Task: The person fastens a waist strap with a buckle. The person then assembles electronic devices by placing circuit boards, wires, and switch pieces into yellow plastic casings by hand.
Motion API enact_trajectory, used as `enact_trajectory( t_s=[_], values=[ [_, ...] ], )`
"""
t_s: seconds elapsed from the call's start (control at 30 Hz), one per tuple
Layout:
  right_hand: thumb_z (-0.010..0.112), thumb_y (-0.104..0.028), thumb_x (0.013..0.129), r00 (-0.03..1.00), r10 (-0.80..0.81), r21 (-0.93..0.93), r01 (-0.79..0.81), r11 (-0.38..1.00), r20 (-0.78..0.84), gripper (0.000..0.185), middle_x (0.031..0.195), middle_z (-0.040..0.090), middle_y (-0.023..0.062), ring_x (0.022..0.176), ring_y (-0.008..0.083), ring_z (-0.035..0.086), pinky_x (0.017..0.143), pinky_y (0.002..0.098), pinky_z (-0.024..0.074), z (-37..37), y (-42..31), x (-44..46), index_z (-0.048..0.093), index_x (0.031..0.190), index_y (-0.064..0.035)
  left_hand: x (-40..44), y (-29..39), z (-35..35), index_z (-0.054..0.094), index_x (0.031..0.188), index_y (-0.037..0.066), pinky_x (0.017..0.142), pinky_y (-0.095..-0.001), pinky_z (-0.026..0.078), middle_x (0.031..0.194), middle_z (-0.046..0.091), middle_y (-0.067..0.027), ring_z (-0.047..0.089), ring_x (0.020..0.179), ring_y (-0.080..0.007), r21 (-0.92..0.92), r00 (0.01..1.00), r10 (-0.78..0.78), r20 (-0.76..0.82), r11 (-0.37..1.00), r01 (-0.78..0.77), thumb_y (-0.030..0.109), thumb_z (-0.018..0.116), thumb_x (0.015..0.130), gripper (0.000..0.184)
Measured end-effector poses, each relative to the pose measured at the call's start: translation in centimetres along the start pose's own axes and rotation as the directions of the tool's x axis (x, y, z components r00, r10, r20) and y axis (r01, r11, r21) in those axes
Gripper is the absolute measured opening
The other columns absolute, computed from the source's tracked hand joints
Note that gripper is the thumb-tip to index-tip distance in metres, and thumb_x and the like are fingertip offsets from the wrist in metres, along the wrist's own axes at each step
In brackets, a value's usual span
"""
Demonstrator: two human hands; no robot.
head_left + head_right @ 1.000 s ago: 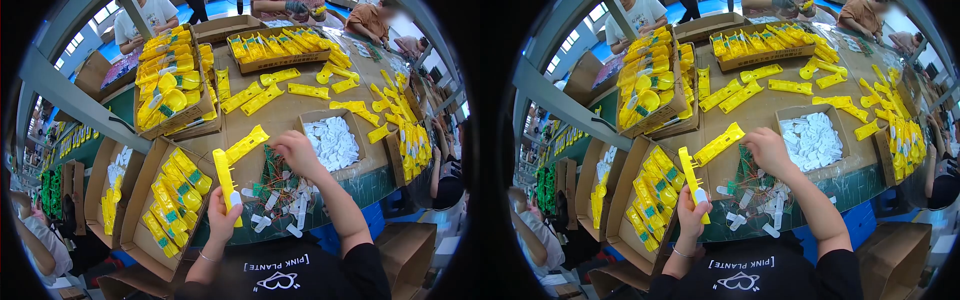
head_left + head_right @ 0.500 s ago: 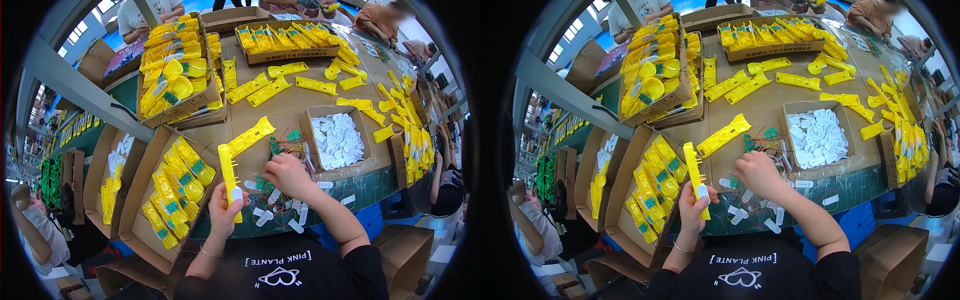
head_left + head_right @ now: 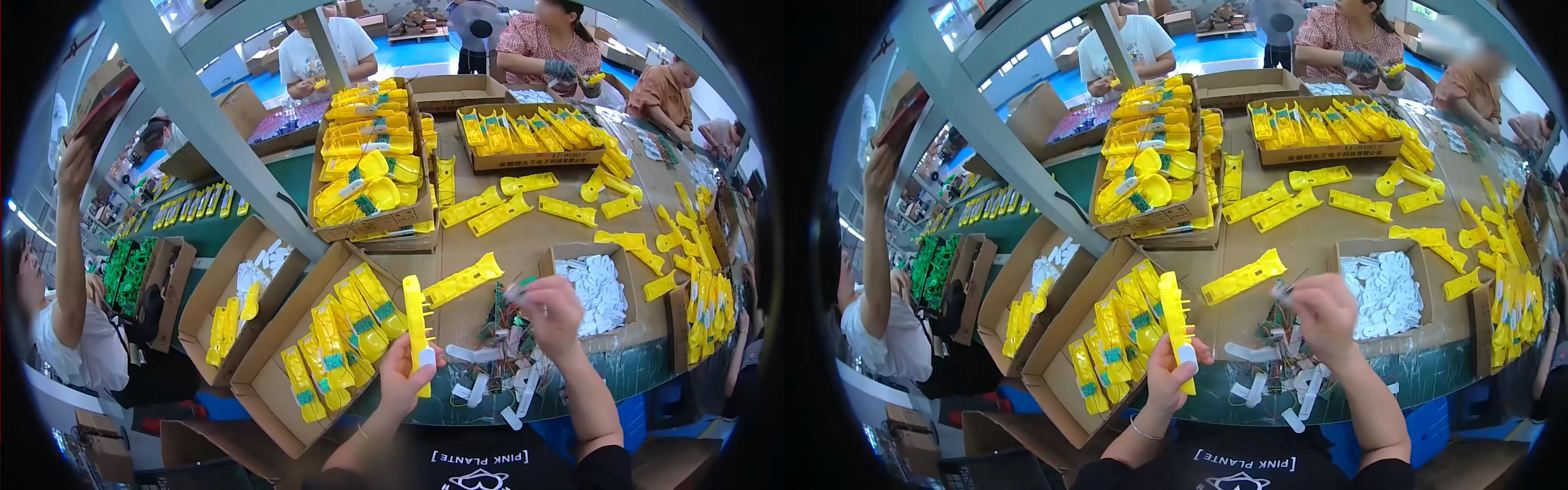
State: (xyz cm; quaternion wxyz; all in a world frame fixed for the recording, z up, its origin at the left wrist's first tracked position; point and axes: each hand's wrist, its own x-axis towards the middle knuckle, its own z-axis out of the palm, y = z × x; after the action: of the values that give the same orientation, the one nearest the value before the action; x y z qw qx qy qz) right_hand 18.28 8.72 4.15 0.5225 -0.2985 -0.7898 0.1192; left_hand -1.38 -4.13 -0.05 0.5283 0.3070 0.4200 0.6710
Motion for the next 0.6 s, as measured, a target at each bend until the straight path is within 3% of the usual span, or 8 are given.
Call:
enact_trajectory(
  t_s=[0.03,0.13,0.27,0.33,0.37,0.4,0.47,0.6],
  values=[
    [0.065,0.007,0.064,0.989,-0.009,0.017,0.012,1.000,-0.149,0.017,0.076,0.058,0.0105,0.070,0.0232,0.056,0.061,0.0301,0.0454,-0.6,-0.7,0.7,0.056,0.073,-0.0038,0.0,0.1,-0.1,0.041,0.117,0.000,0.079,-0.0322,0.046,0.091,0.056,-0.0104,0.057,0.081,-0.0186,-0.007,1.000,0.026,0.013,1.000,-0.026,0.004,0.059,0.071,0.049],
    [0.064,0.008,0.065,0.990,-0.136,-0.047,0.138,0.989,0.035,0.019,0.076,0.058,0.0103,0.070,0.0223,0.056,0.062,0.0300,0.0461,-0.5,0.6,2.1,0.055,0.077,-0.0035,0.3,0.4,0.4,0.042,0.117,0.000,0.078,-0.0332,0.047,0.093,0.056,-0.0106,0.057,0.084,-0.0194,-0.052,0.999,0.037,0.031,0.998,-0.036,0.010,0.062,0.071,0.052],
    [0.063,0.009,0.068,0.989,-0.016,0.093,0.030,0.995,-0.148,0.019,0.077,0.058,0.0090,0.072,0.0189,0.056,0.062,0.0281,0.0463,-1.4,-0.6,3.7,0.054,0.080,-0.0023,1.0,1.3,1.2,0.044,0.116,0.000,0.079,-0.0340,0.047,0.096,0.056,-0.0109,0.056,0.087,-0.0204,-0.039,0.988,0.153,0.024,0.988,-0.152,0.015,0.065,0.070,0.052],
    [0.060,0.009,0.071,0.897,0.426,0.468,-0.427,0.774,0.114,0.017,0.079,0.059,0.0086,0.075,0.0153,0.056,0.064,0.0259,0.0469,-0.8,-0.5,3.5,0.053,0.082,-0.0016,1.7,1.8,1.3,0.044,0.116,0.000,0.081,-0.0354,0.046,0.097,0.056,-0.0122,0.056,0.089,-0.0223,-0.087,0.979,0.199,0.053,0.977,-0.194,0.015,0.064,0.070,0.052],
    [0.059,0.007,0.075,0.923,0.385,0.623,-0.292,0.726,-0.016,0.012,0.076,0.058,0.0042,0.064,0.0081,0.056,0.056,0.0211,0.0461,-0.2,-0.6,3.9,0.054,0.084,0.0000,1.9,2.0,1.4,0.044,0.117,0.000,0.086,-0.0376,0.045,0.102,0.055,-0.0146,0.055,0.096,-0.0253,-0.084,0.980,0.191,0.060,0.979,-0.186,0.015,0.064,0.070,0.053],
    [0.059,0.007,0.075,0.924,0.382,0.624,-0.295,0.724,-0.006,0.012,0.076,0.058,0.0042,0.064,0.0081,0.056,0.056,0.0211,0.0461,-0.2,-1.1,3.8,0.054,0.084,0.0000,2.0,2.1,1.6,0.044,0.117,0.000,0.086,-0.0376,0.045,0.102,0.055,-0.0146,0.055,0.096,-0.0253,-0.086,0.980,0.193,0.050,0.978,-0.189,0.015,0.064,0.070,0.053],
    [0.058,0.007,0.076,0.763,0.525,0.693,-0.608,0.386,0.377,0.016,0.074,0.057,0.0040,0.061,0.0081,0.056,0.056,0.0187,0.0456,-0.6,-2.5,3.2,0.052,0.090,-0.0001,2.8,2.3,2.3,0.043,0.118,0.000,0.090,-0.0409,0.042,0.109,0.054,-0.0175,0.053,0.103,-0.0281,-0.209,0.977,0.198,0.076,0.961,-0.178,0.015,0.063,0.071,0.053],
    [0.059,0.005,0.077,0.709,0.487,0.565,-0.703,0.432,0.510,0.016,0.072,0.057,0.0041,0.062,0.0075,0.058,0.055,0.0188,0.0465,0.9,-2.7,0.9,0.050,0.089,-0.0002,3.5,2.2,3.6,0.042,0.119,-0.001,0.093,-0.0422,0.039,0.113,0.053,-0.0207,0.052,0.106,-0.0297,-0.286,0.979,0.147,0.138,0.953,-0.103,0.017,0.062,0.072,0.054]
  ],
)
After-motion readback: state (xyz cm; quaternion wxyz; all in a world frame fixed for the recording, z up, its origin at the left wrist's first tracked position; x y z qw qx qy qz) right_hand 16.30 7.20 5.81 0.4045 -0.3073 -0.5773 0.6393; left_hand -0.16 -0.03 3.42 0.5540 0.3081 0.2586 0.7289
